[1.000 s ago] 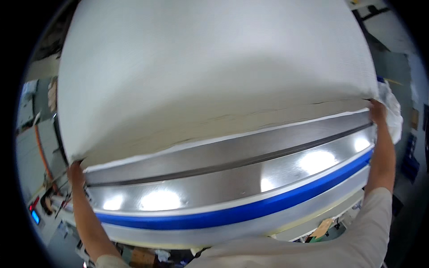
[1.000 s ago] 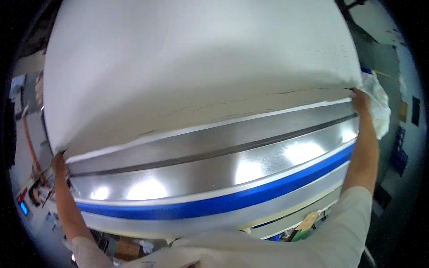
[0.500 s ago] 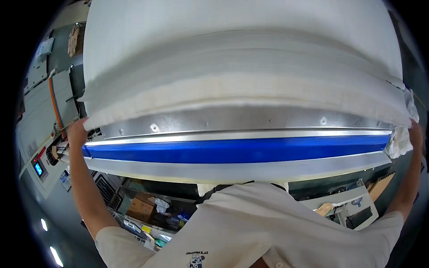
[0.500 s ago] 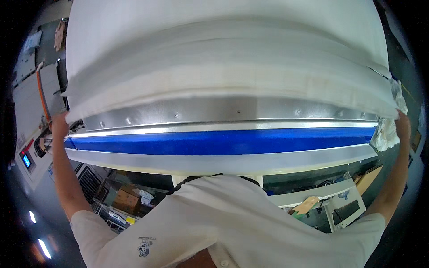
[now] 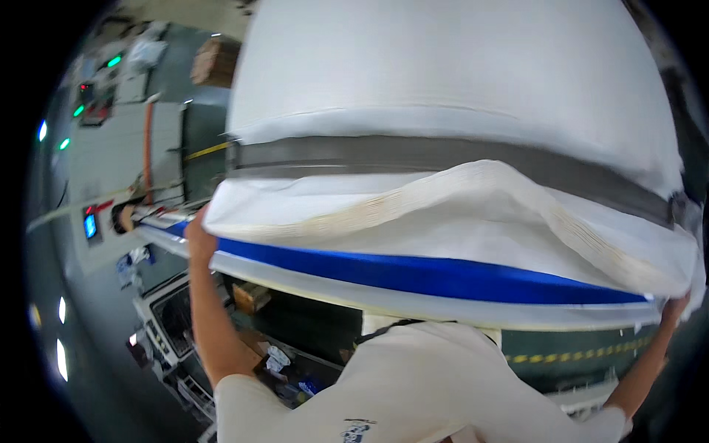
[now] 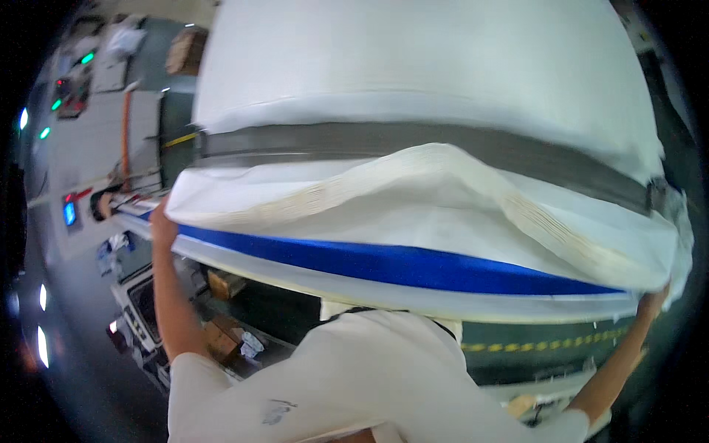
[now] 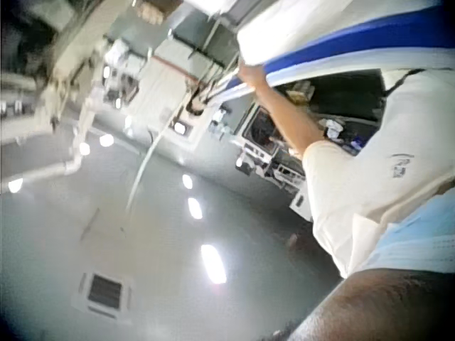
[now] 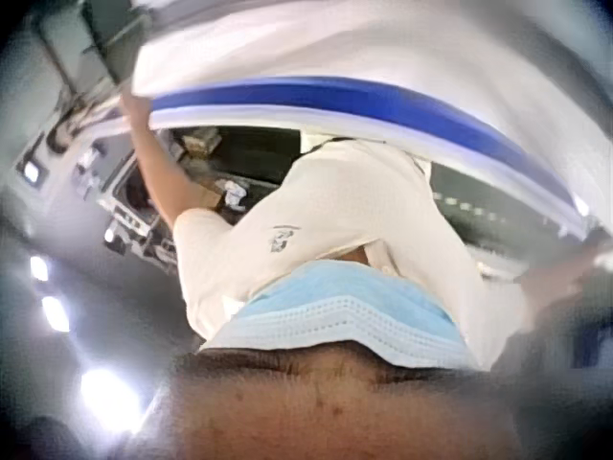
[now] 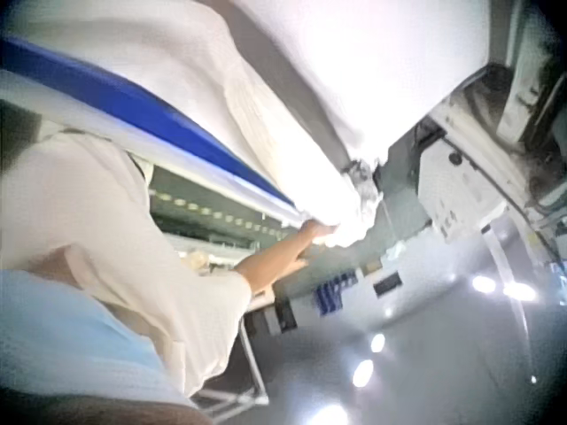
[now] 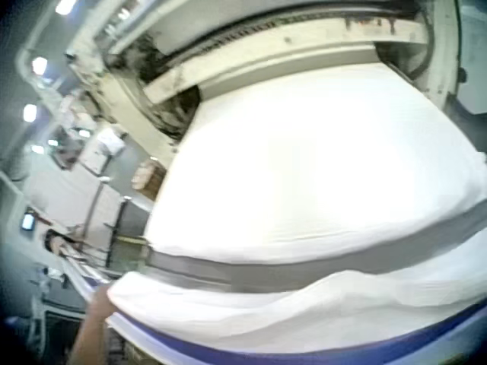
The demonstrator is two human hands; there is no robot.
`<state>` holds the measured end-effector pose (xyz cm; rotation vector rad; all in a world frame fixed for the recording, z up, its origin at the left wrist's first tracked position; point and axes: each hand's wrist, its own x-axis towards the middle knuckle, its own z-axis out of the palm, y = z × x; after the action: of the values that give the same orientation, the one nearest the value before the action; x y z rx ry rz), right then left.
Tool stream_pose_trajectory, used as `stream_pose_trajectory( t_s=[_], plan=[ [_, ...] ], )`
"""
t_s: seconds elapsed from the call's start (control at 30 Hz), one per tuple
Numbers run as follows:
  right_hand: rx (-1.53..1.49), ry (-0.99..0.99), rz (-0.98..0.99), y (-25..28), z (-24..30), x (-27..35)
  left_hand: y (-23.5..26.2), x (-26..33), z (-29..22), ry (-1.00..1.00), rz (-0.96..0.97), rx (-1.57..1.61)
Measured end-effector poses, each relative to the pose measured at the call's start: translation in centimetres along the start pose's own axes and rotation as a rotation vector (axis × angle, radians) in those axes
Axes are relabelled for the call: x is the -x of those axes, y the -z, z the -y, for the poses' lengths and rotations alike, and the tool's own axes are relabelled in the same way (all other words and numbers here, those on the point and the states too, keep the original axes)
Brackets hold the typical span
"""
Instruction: The person repeatedly folds a large white sheet on a metal table in a factory setting. They align the sheet, fold it in half, and smooth it down with their hands. This process is repeated multiple times.
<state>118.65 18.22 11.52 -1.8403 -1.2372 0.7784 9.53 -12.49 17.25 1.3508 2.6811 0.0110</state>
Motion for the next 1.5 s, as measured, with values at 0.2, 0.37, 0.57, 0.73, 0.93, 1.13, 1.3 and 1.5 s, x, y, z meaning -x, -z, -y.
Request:
stream_pose_trajectory(
  t_s=[0.2, 0.37, 0.57, 0.73, 0.93, 1.13, 1.3, 1.5],
  plan=[
    [-0.142, -0.216, 0.638, -23.3, 13.7, 16.6, -0.6, 5.7, -19.2, -0.361, 0.277, 0.810],
    [-0.312, -0.212, 1.426, -39.6, 27.5, 30.3, 0.2, 8.8, -32.7, -0.474, 0.355, 1.172],
    [-0.402, 0.003, 1.308, -43.3, 24.3, 32.6, -1.2, 10.1, -35.1, -0.218, 0.171, 1.329],
    [-0.380, -0.075, 0.534, -32.8, 21.1, 25.2, -0.4, 9.7, -34.1, -0.438, 0.192, 1.473],
    [-0.832, -0.264, -0.978, 12.9, 13.1, 7.5, -4.0, 9.9, -27.5, -0.159, 0.472, 1.306],
    [0.061, -0.090, -0.626, -0.7, 10.0, 12.7, -10.1, 10.0, -21.4, 0.167, 0.515, 1.299],
    [-0.155, -0.320, -0.098, -23.7, 5.4, 18.7, -14.1, 9.8, -24.0, 0.085, 0.610, 1.262],
    [0.126, 0.166, 0.640, -48.2, 18.8, 27.8, -14.0, 5.1, -18.0, 0.052, 0.508, 1.120]
  ],
)
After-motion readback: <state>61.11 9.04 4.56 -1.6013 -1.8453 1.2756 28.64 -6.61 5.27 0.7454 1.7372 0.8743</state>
